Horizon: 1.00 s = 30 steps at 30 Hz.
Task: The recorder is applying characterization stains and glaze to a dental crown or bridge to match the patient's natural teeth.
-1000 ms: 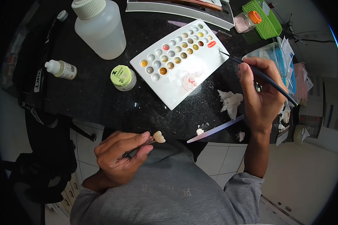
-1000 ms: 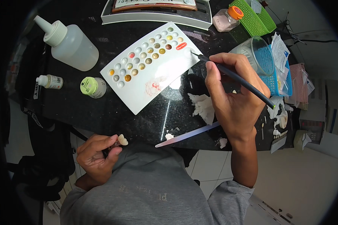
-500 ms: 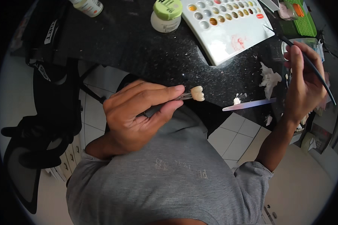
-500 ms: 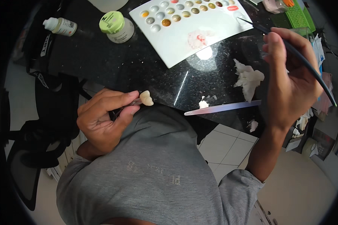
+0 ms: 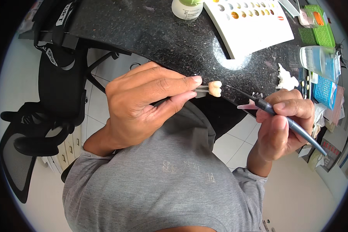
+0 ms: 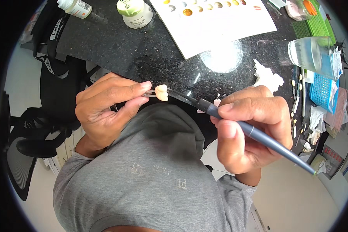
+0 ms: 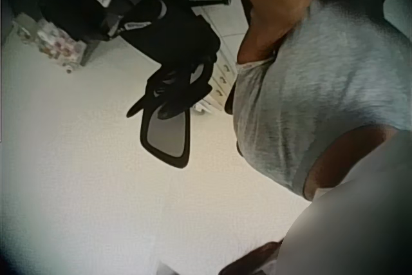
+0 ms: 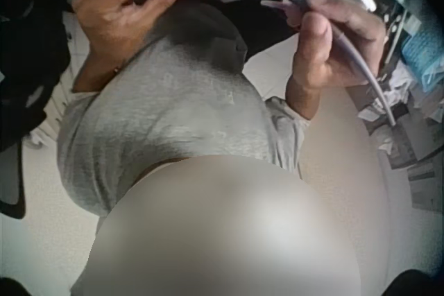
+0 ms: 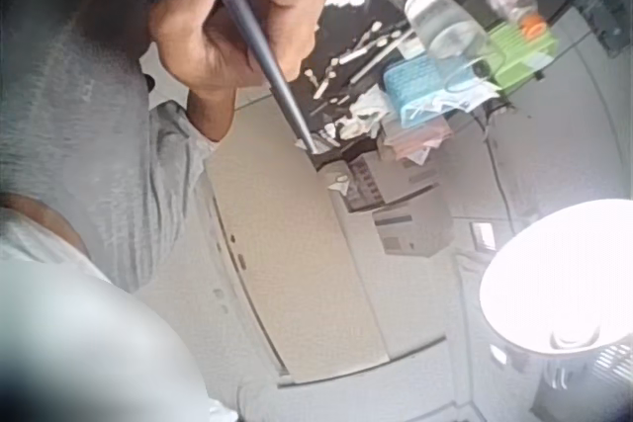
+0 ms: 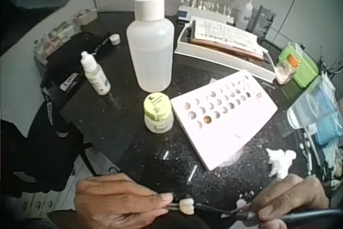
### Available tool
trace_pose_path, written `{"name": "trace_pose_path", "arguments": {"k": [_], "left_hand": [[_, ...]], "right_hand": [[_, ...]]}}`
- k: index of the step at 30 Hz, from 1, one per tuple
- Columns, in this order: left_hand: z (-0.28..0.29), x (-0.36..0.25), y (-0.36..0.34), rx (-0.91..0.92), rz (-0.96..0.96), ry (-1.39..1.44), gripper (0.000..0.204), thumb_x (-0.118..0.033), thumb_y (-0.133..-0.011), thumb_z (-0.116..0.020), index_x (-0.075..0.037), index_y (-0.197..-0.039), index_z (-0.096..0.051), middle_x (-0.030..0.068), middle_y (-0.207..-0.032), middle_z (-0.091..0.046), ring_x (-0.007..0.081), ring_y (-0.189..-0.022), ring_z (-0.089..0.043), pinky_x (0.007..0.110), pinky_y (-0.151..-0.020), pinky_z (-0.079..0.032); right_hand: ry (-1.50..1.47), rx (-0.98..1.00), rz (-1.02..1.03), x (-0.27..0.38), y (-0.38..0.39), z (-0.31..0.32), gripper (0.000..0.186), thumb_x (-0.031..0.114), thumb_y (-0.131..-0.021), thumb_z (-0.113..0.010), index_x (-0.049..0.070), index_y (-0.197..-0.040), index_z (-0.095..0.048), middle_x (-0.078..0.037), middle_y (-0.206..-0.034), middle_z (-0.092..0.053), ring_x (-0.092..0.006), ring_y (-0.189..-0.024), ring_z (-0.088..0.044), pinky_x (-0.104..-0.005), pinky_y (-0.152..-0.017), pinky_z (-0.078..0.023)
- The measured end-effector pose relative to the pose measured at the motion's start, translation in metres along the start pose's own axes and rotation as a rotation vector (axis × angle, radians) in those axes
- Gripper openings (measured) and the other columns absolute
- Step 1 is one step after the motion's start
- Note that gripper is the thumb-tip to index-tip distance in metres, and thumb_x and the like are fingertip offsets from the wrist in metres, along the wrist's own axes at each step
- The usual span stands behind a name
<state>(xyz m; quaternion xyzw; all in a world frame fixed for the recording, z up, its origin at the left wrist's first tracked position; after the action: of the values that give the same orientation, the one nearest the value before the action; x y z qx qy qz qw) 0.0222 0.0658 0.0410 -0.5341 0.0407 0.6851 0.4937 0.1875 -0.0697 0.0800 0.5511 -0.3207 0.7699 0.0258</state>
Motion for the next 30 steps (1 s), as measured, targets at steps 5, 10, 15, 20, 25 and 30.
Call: {"name": "trace_pose_path", "arguments": {"k": [5,10,15,20,25,30], "left_hand": [[-0.0003,0.0007,-0.0001,-0.016,0.003,0.008,0.024,0.0,-0.069,-0.081,-0.005,-0.091,-0.075,0.0062,-0.077,-0.072,0.0136,-0.064,-0.067,0.023,-0.053,-0.048],[-0.0012,0.0023,0.0015,-0.029,-0.009,0.029,0.024,0.0,-0.069,-0.081,-0.005,-0.092,-0.075,0.0062,-0.076,-0.072,0.0132,-0.064,-0.067,0.022,-0.053,-0.047],[-0.0021,0.0033,0.0028,-0.03,-0.017,0.008,0.025,-0.002,-0.069,-0.082,-0.005,-0.093,-0.075,0.0057,-0.076,-0.072,0.0126,-0.063,-0.066,0.022,-0.052,-0.047],[-0.0018,0.0028,0.0029,-0.003,0.003,0.007,0.026,0.001,-0.069,-0.08,-0.004,-0.093,-0.074,0.0073,-0.078,-0.072,0.0139,-0.065,-0.067,0.023,-0.054,-0.048],[-0.0013,0.0018,0.0033,0.049,0.024,0.032,0.026,0.006,-0.07,-0.077,-0.001,-0.095,-0.072,0.0108,-0.083,-0.073,0.0167,-0.07,-0.068,0.025,-0.059,-0.05],[-0.0017,0.0014,0.0031,0.057,0.017,0.018,0.027,0.006,-0.07,-0.077,-0.002,-0.095,-0.072,0.0105,-0.084,-0.073,0.0167,-0.07,-0.067,0.025,-0.059,-0.049]], "right_hand": [[0.001,0.012,0.008,-0.0024,-0.0002,-0.0015,0.014,-0.005,-0.08,-0.063,-0.005,-0.092,-0.057,-0.015,-0.078,-0.062,-0.0113,-0.061,-0.059,-0.0203,-0.057,-0.051],[-0.014,-0.002,0.008,-0.0042,0.0014,-0.0026,0.015,-0.007,-0.078,-0.064,-0.007,-0.091,-0.058,-0.015,-0.078,-0.062,-0.0123,-0.062,-0.06,-0.021,-0.056,-0.052],[0.025,0.03,0.033,-0.0047,-0.0004,-0.0038,0.015,-0.007,-0.077,-0.065,-0.008,-0.091,-0.058,-0.016,-0.078,-0.063,-0.0134,-0.061,-0.061,-0.0212,-0.054,-0.053],[0.024,0.039,0.007,-0.0039,-0.0013,-0.0037,0.015,-0.006,-0.078,-0.066,-0.008,-0.091,-0.058,-0.016,-0.078,-0.063,-0.0138,-0.061,-0.061,-0.0213,-0.053,-0.053],[0.05,0.059,0.002,-0.0022,-0.0019,-0.0043,0.015,-0.004,-0.078,-0.067,-0.007,-0.091,-0.059,-0.015,-0.077,-0.063,-0.0132,-0.061,-0.061,-0.0208,-0.054,-0.052],[0.032,0.038,-0.011,-0.0035,-0.0015,-0.004,0.015,-0.005,-0.078,-0.066,-0.007,-0.091,-0.059,-0.015,-0.076,-0.064,-0.0131,-0.061,-0.061,-0.0214,-0.054,-0.052]]}}
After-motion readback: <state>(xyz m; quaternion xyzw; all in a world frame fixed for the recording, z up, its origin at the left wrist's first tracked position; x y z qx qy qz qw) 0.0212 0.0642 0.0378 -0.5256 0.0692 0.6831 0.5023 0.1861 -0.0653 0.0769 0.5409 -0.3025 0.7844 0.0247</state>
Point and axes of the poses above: each hand's wrist, its own y-axis away from the middle knuckle, its own z-axis out of the back of the hand, x = y × z, the point moved 6 cm from there along -y, towards the middle knuckle
